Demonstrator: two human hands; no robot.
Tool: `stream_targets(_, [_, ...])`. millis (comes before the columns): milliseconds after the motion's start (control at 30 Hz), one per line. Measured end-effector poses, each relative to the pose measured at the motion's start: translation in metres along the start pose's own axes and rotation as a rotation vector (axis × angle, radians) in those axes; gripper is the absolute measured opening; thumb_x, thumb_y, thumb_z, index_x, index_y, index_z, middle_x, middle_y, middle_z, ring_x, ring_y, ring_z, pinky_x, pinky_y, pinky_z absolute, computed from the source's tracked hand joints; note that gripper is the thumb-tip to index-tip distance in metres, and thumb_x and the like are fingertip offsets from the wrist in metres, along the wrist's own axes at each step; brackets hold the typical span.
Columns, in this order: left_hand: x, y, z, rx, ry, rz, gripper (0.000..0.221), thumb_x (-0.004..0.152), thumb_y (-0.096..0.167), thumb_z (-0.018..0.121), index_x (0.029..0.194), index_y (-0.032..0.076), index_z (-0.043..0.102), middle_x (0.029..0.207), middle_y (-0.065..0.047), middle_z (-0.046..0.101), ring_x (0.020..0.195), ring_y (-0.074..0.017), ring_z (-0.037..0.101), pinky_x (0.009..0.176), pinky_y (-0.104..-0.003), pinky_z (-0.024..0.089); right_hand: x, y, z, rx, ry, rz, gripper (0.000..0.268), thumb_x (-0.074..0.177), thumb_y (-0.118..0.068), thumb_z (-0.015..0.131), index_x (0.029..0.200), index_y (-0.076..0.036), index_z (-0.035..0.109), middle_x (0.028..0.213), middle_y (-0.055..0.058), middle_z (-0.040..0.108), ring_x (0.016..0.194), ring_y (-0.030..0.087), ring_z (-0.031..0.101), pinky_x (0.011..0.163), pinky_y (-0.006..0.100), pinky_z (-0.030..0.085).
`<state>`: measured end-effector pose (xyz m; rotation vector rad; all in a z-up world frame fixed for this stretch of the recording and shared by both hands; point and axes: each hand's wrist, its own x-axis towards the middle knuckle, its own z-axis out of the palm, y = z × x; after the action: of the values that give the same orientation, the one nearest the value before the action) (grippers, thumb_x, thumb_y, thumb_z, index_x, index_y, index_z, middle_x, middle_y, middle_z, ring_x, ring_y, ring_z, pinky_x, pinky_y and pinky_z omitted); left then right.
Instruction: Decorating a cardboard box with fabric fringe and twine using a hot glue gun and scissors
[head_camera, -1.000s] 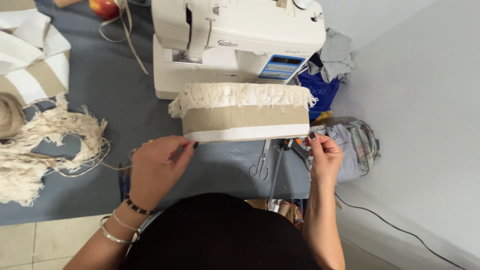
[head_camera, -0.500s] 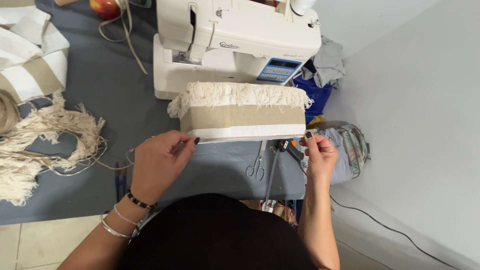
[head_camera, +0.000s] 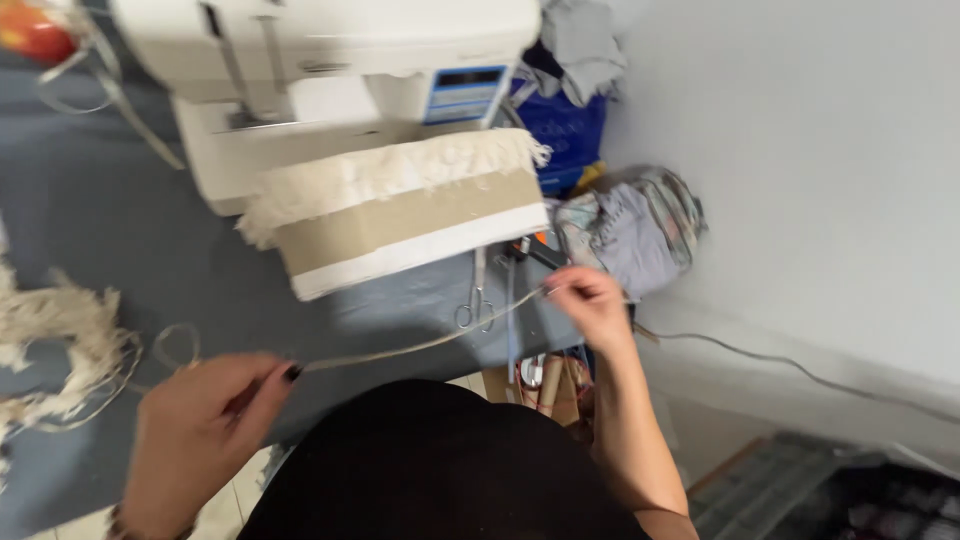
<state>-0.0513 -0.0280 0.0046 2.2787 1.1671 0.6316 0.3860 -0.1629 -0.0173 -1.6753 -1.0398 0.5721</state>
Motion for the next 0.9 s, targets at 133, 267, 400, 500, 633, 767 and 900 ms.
stream_targets(133, [-0.035, -0.032, 0.014, 0.37, -0.139, -0.245, 0.016, 0.09, 0.038, 0.068, 0.104, 0.043, 0.077, 0.086, 0.013, 0.075, 0.084, -0.0127, 0.072, 0.077, -0.03, 0.056, -0.001, 0.026, -0.011, -0.474, -0.132, -0.004, 0.03, 0.093, 0.002, 0.062, 0.118, -0.01, 0.075, 0.115, 0.007, 0.076, 0.082, 0.012, 0.067, 0.066, 0.024, 0.052])
stream_targets(267, [0.021, -0.006, -0.014, 0.393, -0.547, -0.584, 0.102, 0.089, 0.049, 0.068, 0.175, 0.023, 0.022, 0.056, -0.006, 0.061, 0.054, -0.0232, 0.069, 0.054, -0.036, 0.05, 0.038, 0.082, -0.021, -0.711, -0.155, -0.157, 0.077, 0.077, 0.004, 0.063, 0.151, -0.012, 0.048, 0.147, 0.017, 0.051, 0.136, 0.039, 0.05, 0.112, 0.046, 0.04])
stream_targets(400, [0.058, -0.003, -0.008, 0.135, -0.036, -0.177, 0.137, 0.061, 0.045, 0.084, 0.169, -0.003, 0.016, 0.153, -0.022, 0.039, 0.147, -0.0399, 0.031, 0.107, -0.058, 0.035, 0.07, 0.127, -0.013, -0.963, -0.423, 0.111, 0.104, 0.071, -0.016, 0.078, 0.161, -0.014, 0.026, 0.151, 0.023, 0.044, 0.128, 0.047, 0.05, 0.098, 0.057, 0.045])
stream_targets(500, [0.089, -0.014, 0.001, 0.0, -0.055, 0.011, 0.142, 0.056, 0.038, 0.088, 0.162, -0.004, 0.004, 0.17, -0.027, 0.011, 0.157, -0.0423, 0.013, 0.126, -0.055, 0.017, 0.079, 0.148, -0.012, -0.992, -0.451, 0.147, 0.096, 0.066, -0.014, 0.076, 0.154, -0.017, 0.037, 0.133, 0.023, 0.052, 0.107, 0.051, 0.061, 0.089, 0.058, 0.05])
stream_targets(633, [0.106, -0.006, 0.001, -0.229, -0.25, -0.031, 0.152, 0.052, 0.027, 0.095, 0.162, 0.009, -0.009, 0.174, -0.018, 0.005, 0.159, -0.0307, 0.014, 0.124, -0.044, 0.018, 0.075, 0.132, -0.026, -0.91, -0.379, 0.011, 0.08, 0.073, -0.019, 0.073, 0.148, -0.014, 0.048, 0.128, 0.024, 0.055, 0.107, 0.048, 0.061, 0.09, 0.055, 0.049])
stream_targets(767, [0.108, -0.021, 0.015, -0.285, -0.233, -0.015, 0.139, 0.06, 0.029, 0.092, 0.163, 0.006, 0.002, 0.173, -0.015, 0.01, 0.158, -0.0296, 0.016, 0.125, -0.044, 0.018, 0.056, 0.061, -0.062, -0.802, -0.322, 0.039, 0.067, 0.074, -0.007, 0.064, 0.139, -0.013, 0.054, 0.127, 0.02, 0.058, 0.115, 0.041, 0.062, 0.102, 0.049, 0.046])
stream_targets(900, [0.112, -0.025, 0.019, -0.302, -0.236, 0.044, 0.146, 0.063, 0.035, 0.094, 0.162, 0.012, -0.01, 0.174, -0.013, -0.004, 0.162, -0.0326, 0.006, 0.127, -0.05, 0.016, 0.025, 0.05, -0.096, -0.344, -0.171, 0.115, 0.067, 0.073, -0.007, 0.057, 0.14, -0.01, 0.051, 0.133, 0.008, 0.058, 0.117, 0.022, 0.055, 0.094, 0.035, 0.046])
